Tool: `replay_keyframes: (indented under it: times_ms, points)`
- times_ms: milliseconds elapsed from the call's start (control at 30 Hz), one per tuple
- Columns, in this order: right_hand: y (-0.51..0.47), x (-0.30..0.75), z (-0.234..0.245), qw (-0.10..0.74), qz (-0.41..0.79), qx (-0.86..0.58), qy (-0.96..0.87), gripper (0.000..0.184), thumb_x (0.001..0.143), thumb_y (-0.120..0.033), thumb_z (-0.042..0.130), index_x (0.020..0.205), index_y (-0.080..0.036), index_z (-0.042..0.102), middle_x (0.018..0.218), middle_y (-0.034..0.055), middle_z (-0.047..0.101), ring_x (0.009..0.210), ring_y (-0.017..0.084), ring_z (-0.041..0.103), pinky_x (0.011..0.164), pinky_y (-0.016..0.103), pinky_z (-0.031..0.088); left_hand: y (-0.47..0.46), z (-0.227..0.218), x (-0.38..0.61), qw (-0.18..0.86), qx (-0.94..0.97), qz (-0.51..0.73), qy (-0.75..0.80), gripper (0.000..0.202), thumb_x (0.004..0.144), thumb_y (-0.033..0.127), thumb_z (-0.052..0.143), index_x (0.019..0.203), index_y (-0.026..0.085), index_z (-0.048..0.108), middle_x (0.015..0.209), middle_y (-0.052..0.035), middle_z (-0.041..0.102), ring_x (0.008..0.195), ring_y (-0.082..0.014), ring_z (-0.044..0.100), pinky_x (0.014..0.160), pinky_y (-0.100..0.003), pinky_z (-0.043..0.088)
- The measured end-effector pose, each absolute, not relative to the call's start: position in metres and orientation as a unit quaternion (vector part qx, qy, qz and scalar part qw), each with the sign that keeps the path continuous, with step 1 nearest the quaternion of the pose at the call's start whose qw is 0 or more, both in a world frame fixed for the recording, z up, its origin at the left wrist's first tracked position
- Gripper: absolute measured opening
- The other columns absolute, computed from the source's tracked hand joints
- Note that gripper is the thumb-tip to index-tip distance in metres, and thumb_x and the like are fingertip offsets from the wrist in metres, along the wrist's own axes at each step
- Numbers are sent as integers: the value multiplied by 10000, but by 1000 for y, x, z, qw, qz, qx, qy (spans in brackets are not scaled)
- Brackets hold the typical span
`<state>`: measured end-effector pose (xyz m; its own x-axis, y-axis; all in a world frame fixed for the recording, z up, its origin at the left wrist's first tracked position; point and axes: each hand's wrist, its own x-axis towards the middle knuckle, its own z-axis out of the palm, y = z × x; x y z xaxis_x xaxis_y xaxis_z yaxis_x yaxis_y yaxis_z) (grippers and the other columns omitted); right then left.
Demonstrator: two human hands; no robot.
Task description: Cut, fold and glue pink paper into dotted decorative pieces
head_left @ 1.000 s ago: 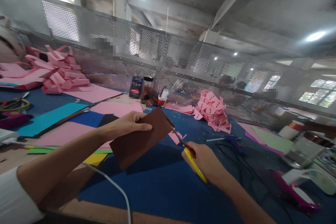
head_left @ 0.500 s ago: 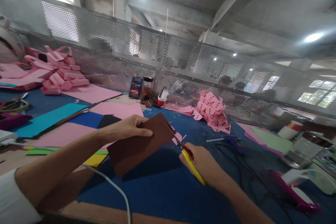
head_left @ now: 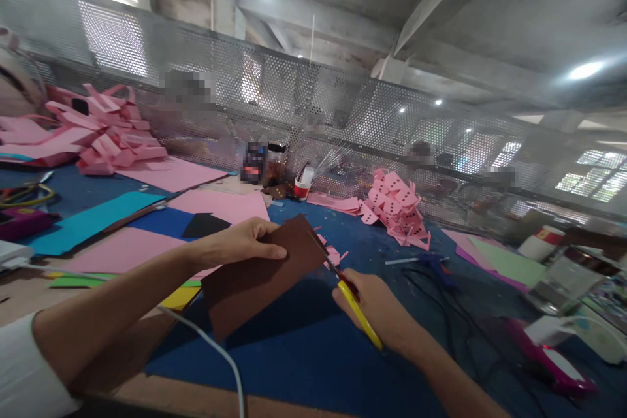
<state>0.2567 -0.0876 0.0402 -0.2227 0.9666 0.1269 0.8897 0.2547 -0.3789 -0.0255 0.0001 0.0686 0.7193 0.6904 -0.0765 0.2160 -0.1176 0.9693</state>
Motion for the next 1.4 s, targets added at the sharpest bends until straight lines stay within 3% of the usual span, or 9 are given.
replay_keyframes:
  times_ms: [367,1400]
  points:
    - [-85,258,36,177,112,-588,-781,166,868,-278,523,738,-187,571,675,21,649,584,122,518,546,251,210,0,69,-24,594,712,202,315,252,811,413,716,927,190,698,815,-28,748,652,-145,689,571,-198,509]
    - [-80,260,31,171,94,-598,-778,178,832,-270,544,692,-176,601,628,-1,601,579,116,470,531,236,209,-1,70,-26,597,712,193,314,290,797,427,721,915,163,694,838,-57,751,704,-180,703,642,-245,547]
